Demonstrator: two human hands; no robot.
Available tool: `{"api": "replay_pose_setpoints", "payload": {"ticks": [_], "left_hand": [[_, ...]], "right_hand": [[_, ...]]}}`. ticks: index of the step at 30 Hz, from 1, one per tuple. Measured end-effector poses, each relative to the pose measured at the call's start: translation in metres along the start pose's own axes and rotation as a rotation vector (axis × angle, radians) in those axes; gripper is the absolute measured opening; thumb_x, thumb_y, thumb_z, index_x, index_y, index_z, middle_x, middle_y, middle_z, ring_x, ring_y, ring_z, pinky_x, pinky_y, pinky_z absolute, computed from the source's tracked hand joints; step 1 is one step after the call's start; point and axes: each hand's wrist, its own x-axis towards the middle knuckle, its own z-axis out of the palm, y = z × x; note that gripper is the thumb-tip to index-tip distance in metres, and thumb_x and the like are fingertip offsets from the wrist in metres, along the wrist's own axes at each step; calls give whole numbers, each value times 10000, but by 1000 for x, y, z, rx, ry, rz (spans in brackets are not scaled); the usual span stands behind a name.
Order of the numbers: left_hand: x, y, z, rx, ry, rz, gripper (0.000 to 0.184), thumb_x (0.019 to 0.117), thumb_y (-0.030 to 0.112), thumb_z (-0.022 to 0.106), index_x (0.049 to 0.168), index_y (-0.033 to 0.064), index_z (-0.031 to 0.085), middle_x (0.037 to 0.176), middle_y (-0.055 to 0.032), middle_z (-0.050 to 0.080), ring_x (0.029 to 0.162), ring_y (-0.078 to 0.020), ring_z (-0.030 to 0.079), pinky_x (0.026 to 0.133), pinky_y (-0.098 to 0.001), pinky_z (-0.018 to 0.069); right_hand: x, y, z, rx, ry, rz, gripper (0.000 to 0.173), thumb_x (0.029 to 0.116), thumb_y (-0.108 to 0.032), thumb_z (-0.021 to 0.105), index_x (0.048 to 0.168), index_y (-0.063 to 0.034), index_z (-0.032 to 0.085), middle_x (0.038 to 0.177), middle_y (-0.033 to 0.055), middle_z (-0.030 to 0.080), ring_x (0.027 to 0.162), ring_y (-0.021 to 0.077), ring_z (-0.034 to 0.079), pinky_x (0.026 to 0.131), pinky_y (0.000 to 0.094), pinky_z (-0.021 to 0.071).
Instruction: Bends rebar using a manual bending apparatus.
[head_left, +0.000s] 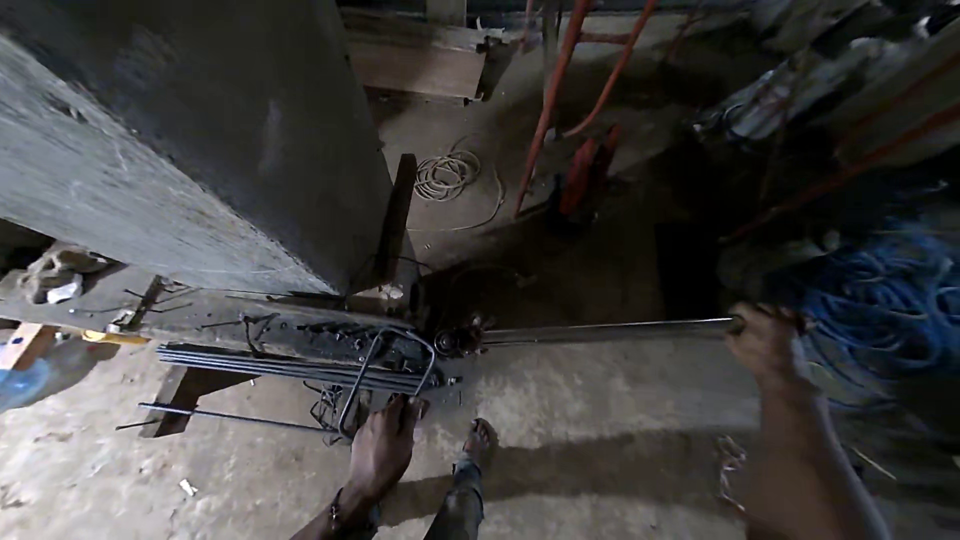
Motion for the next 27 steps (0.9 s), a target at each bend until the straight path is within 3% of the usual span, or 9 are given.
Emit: {"api": "replay_pose_setpoints", "payload": {"ticks": [3,5,7,8,12,15,17,24,27], "left_hand": [[0,-4,-1,-50,-10,-4,480,1091,451,392,986,82,681,726,-79,595,679,-270,611,640,-535,498],[1,-9,-1,-89,-4,23,486,1086,458,391,954,87,676,706,-54,572,661,-242,589,639,-515,490],[3,-13,-2,-110,-5,36,480,1079,464,400,931,95,669,688,-40,549,639,-229,567,621,-502,475],[1,-13,-2,-107,-15,27,478,1078,468,398,939,98,667,690,-43,549,639,-234,567,618,-504,474],[1,-4,-7,-74,-66,-26,471,1092,457,401,1041,81,679,752,-89,605,694,-275,614,656,-534,502],[1,-2,-9,-57,-99,-35,472,1091,453,401,1073,73,679,794,-106,625,740,-291,629,687,-544,507],[1,2,-10,-57,-106,-31,471,1091,455,400,1067,72,672,791,-104,619,735,-290,625,684,-539,505],[-2,-1,7,-10,3,-19,502,1089,446,363,1040,64,685,753,-123,629,721,-323,648,650,-564,506],[-5,2,11,-84,43,-10,517,1083,457,349,978,73,679,693,-73,572,650,-265,600,611,-517,491]], "right_hand": [[-23,-5,-9,-12,-19,52,160,896,53,722,1035,109,664,1144,348,647,1163,557,592,997,710,454],[-59,12,-8,44,-35,143,206,920,41,701,1109,112,660,1160,367,644,1119,556,619,972,721,466],[-101,30,3,90,-45,244,283,941,15,651,1213,96,646,1268,369,609,1230,546,567,1051,700,424],[-109,31,3,70,-44,260,286,933,9,647,1207,89,655,1283,362,608,1270,540,543,1094,692,388],[-68,0,-11,4,-87,193,256,946,49,625,1192,110,663,1281,374,608,1292,563,522,1114,681,374],[-65,13,0,3,-10,135,242,912,70,634,1147,115,668,1230,373,630,1260,569,538,1116,695,349],[-61,19,1,-6,4,116,250,917,49,642,1160,99,669,1242,359,631,1274,558,534,1141,699,322],[1,15,3,31,-60,25,232,906,80,691,1135,107,668,1226,375,622,1233,582,545,1056,723,401],[29,12,10,12,-20,-30,248,870,75,743,1109,74,677,1204,352,631,1226,571,549,1044,730,409]]}}
